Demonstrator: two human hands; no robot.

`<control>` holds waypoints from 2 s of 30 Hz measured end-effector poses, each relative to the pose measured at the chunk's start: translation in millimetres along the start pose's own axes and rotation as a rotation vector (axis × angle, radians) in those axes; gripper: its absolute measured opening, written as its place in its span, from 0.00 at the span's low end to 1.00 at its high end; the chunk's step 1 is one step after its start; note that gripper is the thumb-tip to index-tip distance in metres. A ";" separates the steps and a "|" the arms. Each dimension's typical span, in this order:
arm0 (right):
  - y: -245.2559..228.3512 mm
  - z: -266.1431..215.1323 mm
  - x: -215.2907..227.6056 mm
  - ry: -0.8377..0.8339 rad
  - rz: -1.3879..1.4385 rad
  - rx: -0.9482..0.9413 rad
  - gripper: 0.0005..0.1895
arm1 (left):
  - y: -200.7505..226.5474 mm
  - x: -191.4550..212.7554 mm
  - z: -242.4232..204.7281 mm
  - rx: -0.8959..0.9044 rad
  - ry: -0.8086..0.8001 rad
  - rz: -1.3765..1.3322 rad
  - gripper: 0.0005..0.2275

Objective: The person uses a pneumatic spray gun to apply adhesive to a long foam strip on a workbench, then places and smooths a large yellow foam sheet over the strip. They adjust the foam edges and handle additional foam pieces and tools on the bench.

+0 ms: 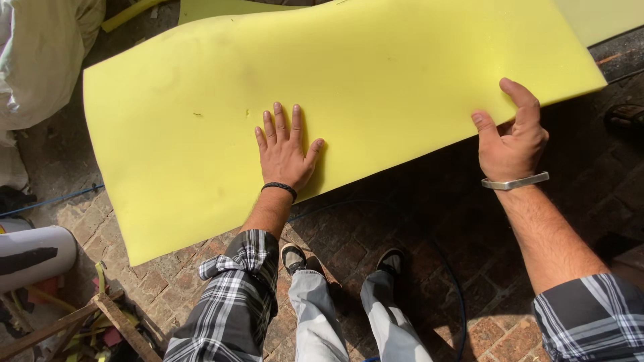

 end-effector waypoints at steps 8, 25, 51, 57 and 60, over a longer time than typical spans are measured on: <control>63.0 -27.0 -26.3 -0.041 0.080 -0.354 0.35 | 17.1 8.4 7.9 0.061 -0.023 0.027 0.36; 135.9 210.9 -11.7 -0.687 0.218 -1.121 0.43 | 31.3 2.9 22.7 0.054 0.122 0.074 0.39; 154.1 232.5 -28.4 -0.740 -0.086 -0.657 0.39 | 148.3 19.0 201.6 0.228 -0.013 0.008 0.36; 167.2 178.3 9.1 -0.915 -0.125 -0.602 0.45 | 153.7 -2.5 182.1 0.298 -0.006 -0.027 0.35; 164.2 167.0 16.5 -0.867 -0.087 -0.604 0.44 | 183.0 -11.5 155.6 0.246 -0.023 -0.023 0.36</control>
Point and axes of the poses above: each hand's wrist, its own z-axis towards the middle knuckle, its own x-axis out of the back of the hand, y = z × x, the point moved 5 cm from there along z, towards the middle knuckle, and after that the axes turned 3 degrees about -y, right-handed, at the moved point
